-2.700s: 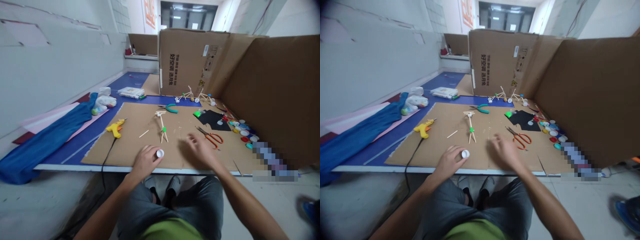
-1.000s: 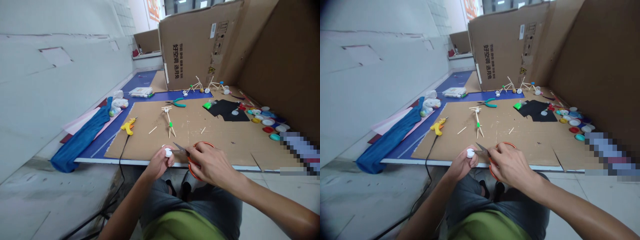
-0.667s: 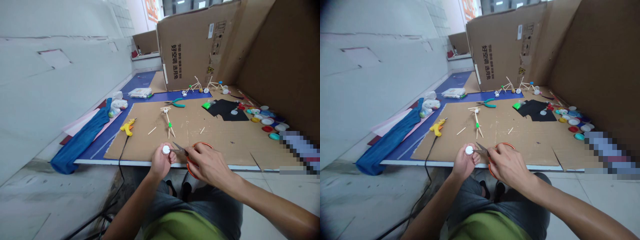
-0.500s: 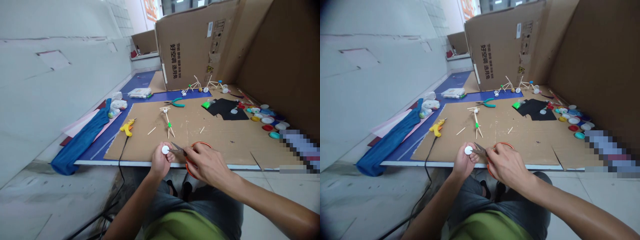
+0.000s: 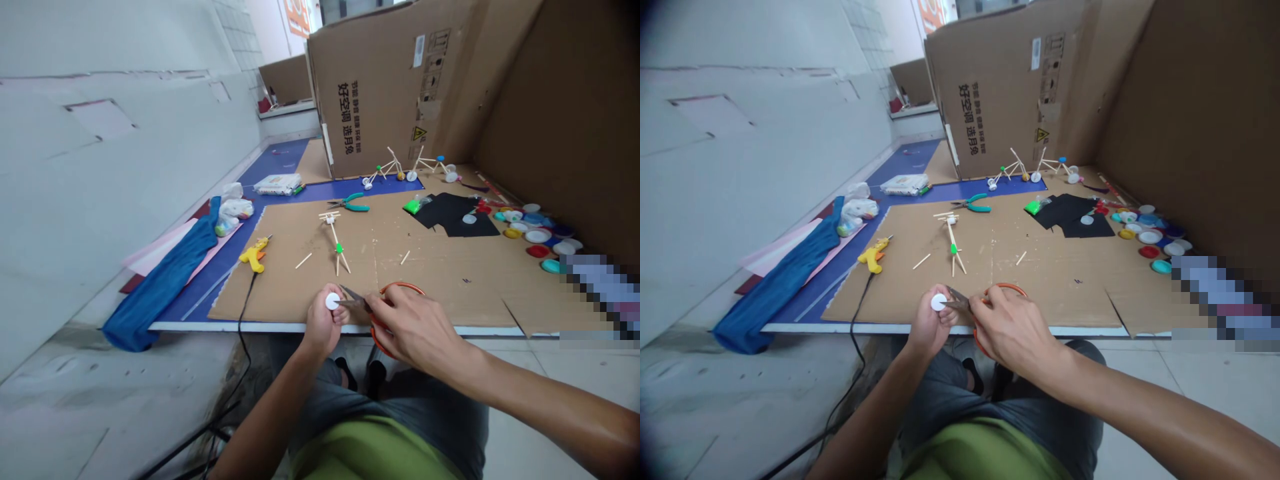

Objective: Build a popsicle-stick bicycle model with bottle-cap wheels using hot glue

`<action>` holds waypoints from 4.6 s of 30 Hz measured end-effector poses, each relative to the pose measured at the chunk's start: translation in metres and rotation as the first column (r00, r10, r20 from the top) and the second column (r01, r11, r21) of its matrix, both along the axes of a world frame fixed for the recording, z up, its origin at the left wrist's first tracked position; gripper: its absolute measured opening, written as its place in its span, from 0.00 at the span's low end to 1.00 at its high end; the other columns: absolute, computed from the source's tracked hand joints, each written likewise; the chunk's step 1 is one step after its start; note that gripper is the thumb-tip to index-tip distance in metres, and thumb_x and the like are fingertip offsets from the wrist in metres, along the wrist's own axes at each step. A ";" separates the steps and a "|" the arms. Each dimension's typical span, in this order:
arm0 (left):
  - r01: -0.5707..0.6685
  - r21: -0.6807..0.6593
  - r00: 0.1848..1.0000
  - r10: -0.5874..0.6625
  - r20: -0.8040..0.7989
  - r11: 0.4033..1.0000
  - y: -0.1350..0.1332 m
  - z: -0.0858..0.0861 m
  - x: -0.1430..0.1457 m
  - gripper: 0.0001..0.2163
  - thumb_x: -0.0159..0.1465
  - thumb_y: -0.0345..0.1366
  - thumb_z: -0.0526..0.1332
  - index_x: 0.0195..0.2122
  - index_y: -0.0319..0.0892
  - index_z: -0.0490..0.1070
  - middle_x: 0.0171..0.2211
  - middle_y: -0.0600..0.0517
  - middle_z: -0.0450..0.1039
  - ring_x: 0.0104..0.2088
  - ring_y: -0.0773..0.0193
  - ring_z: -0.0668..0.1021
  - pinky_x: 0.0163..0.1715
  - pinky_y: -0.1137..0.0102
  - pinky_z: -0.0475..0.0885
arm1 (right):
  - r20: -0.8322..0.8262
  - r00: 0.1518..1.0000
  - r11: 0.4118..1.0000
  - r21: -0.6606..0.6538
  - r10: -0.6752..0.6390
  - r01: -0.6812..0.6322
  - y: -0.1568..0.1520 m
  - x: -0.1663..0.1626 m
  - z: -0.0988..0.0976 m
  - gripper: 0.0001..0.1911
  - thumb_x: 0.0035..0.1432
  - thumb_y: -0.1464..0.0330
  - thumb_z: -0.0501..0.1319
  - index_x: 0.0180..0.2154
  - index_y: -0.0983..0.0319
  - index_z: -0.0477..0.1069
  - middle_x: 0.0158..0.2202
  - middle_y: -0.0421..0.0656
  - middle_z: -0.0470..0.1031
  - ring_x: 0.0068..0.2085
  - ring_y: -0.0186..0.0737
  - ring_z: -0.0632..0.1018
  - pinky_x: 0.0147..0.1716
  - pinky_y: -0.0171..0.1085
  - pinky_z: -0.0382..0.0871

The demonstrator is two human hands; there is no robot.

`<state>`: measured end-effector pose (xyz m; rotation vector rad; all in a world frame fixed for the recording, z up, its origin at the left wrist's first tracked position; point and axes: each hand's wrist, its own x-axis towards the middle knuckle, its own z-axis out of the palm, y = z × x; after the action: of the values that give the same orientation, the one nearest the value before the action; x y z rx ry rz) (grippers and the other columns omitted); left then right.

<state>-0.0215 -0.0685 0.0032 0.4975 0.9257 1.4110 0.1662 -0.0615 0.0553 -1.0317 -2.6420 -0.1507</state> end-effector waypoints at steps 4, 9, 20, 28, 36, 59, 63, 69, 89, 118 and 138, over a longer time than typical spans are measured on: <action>-0.010 -0.022 1.000 0.009 -0.026 1.000 -0.001 -0.002 -0.001 0.14 0.62 0.43 0.59 0.25 0.42 0.61 0.14 0.63 0.48 0.14 0.76 0.52 0.16 0.80 0.49 | 0.039 0.999 0.999 0.036 0.000 -0.001 -0.001 -0.002 0.007 0.10 0.61 0.68 0.59 0.46 0.61 0.71 0.36 0.46 0.72 0.32 0.40 0.70 0.26 0.38 0.51; -0.059 -0.065 0.994 0.052 -0.093 0.996 -0.002 0.000 -0.001 0.13 0.59 0.43 0.60 0.24 0.42 0.61 0.14 0.63 0.48 0.14 0.76 0.53 0.16 0.80 0.48 | 0.171 0.985 0.994 0.102 0.008 -0.025 -0.005 -0.005 0.021 0.11 0.60 0.71 0.60 0.46 0.63 0.70 0.36 0.48 0.73 0.35 0.45 0.74 0.28 0.39 0.54; -0.245 0.087 0.858 0.257 -0.445 0.966 0.002 -0.023 -0.005 0.11 0.63 0.41 0.52 0.25 0.43 0.62 0.19 0.59 0.58 0.18 0.71 0.61 0.17 0.77 0.55 | 0.249 0.968 1.000 0.007 -0.026 0.025 -0.009 -0.021 0.037 0.10 0.60 0.73 0.57 0.44 0.63 0.71 0.36 0.48 0.73 0.34 0.46 0.76 0.26 0.39 0.52; -0.158 0.504 0.382 0.524 -0.762 0.849 -0.004 -0.039 -0.029 0.17 0.70 0.48 0.48 0.32 0.42 0.68 0.27 0.51 0.69 0.28 0.62 0.71 0.32 0.66 0.68 | -0.021 0.996 0.769 -0.636 -0.091 0.057 0.011 -0.018 0.039 0.11 0.54 0.65 0.60 0.40 0.58 0.74 0.33 0.42 0.75 0.32 0.38 0.74 0.27 0.34 0.54; -0.228 0.427 0.501 0.482 -0.719 0.875 0.004 -0.022 -0.022 0.18 0.71 0.44 0.45 0.28 0.44 0.64 0.22 0.54 0.65 0.23 0.65 0.68 0.25 0.70 0.66 | 0.075 0.995 0.945 -0.317 -0.058 0.079 0.005 -0.025 0.042 0.09 0.59 0.66 0.58 0.41 0.60 0.73 0.38 0.47 0.75 0.32 0.41 0.74 0.27 0.35 0.55; 0.128 0.572 0.621 0.385 -0.683 0.810 0.002 -0.023 -0.057 0.19 0.68 0.51 0.54 0.50 0.41 0.63 0.37 0.48 0.71 0.35 0.63 0.74 0.38 0.67 0.70 | 0.002 0.997 0.915 -0.397 -0.073 0.067 0.016 -0.016 0.051 0.14 0.58 0.62 0.58 0.44 0.60 0.73 0.40 0.46 0.76 0.33 0.40 0.74 0.27 0.36 0.50; 0.178 0.253 0.820 -0.001 -0.572 0.951 -0.006 -0.006 -0.058 0.20 0.66 0.54 0.58 0.45 0.40 0.66 0.31 0.50 0.73 0.32 0.64 0.75 0.36 0.68 0.70 | 0.105 0.994 0.988 -0.151 0.010 0.006 0.016 -0.013 0.051 0.11 0.61 0.64 0.57 0.41 0.62 0.72 0.40 0.48 0.74 0.32 0.40 0.73 0.25 0.37 0.46; 0.321 0.027 0.913 -0.301 -0.277 0.947 -0.004 0.014 -0.057 0.21 0.60 0.55 0.65 0.34 0.39 0.68 0.23 0.54 0.70 0.21 0.69 0.72 0.23 0.73 0.67 | 0.280 0.949 0.967 0.168 0.141 -0.193 0.019 -0.016 0.054 0.09 0.64 0.74 0.54 0.43 0.64 0.71 0.38 0.50 0.73 0.35 0.44 0.73 0.30 0.40 0.53; 0.212 0.266 0.692 0.048 -0.721 0.940 -0.006 0.015 -0.066 0.18 0.57 0.50 0.68 0.39 0.41 0.72 0.32 0.48 0.79 0.33 0.60 0.81 0.37 0.65 0.77 | 0.137 0.990 0.903 -0.425 -0.011 0.069 0.027 -0.023 0.077 0.13 0.56 0.62 0.60 0.41 0.61 0.74 0.35 0.47 0.77 0.30 0.41 0.74 0.27 0.36 0.54; 0.315 0.265 0.585 0.034 -0.810 0.911 -0.013 0.021 -0.064 0.13 0.56 0.42 0.70 0.37 0.42 0.74 0.37 0.47 0.77 0.39 0.60 0.80 0.44 0.64 0.75 | 0.195 0.980 0.968 -0.252 0.030 0.021 0.021 -0.018 0.064 0.11 0.58 0.63 0.60 0.41 0.61 0.73 0.39 0.49 0.76 0.33 0.44 0.75 0.29 0.36 0.54; 0.569 0.510 0.252 0.453 -0.855 0.645 -0.008 0.002 -0.071 0.06 0.63 0.33 0.65 0.41 0.43 0.74 0.41 0.45 0.78 0.42 0.60 0.80 0.44 0.65 0.75 | 0.133 0.991 0.864 -0.497 -0.015 0.080 0.026 -0.015 0.051 0.16 0.52 0.61 0.62 0.42 0.60 0.75 0.36 0.46 0.77 0.32 0.41 0.74 0.26 0.35 0.53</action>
<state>-0.0927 -0.0768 0.0048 2.3660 1.1499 1.2426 0.1508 -0.0357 0.1066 -1.2765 -2.8408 0.5114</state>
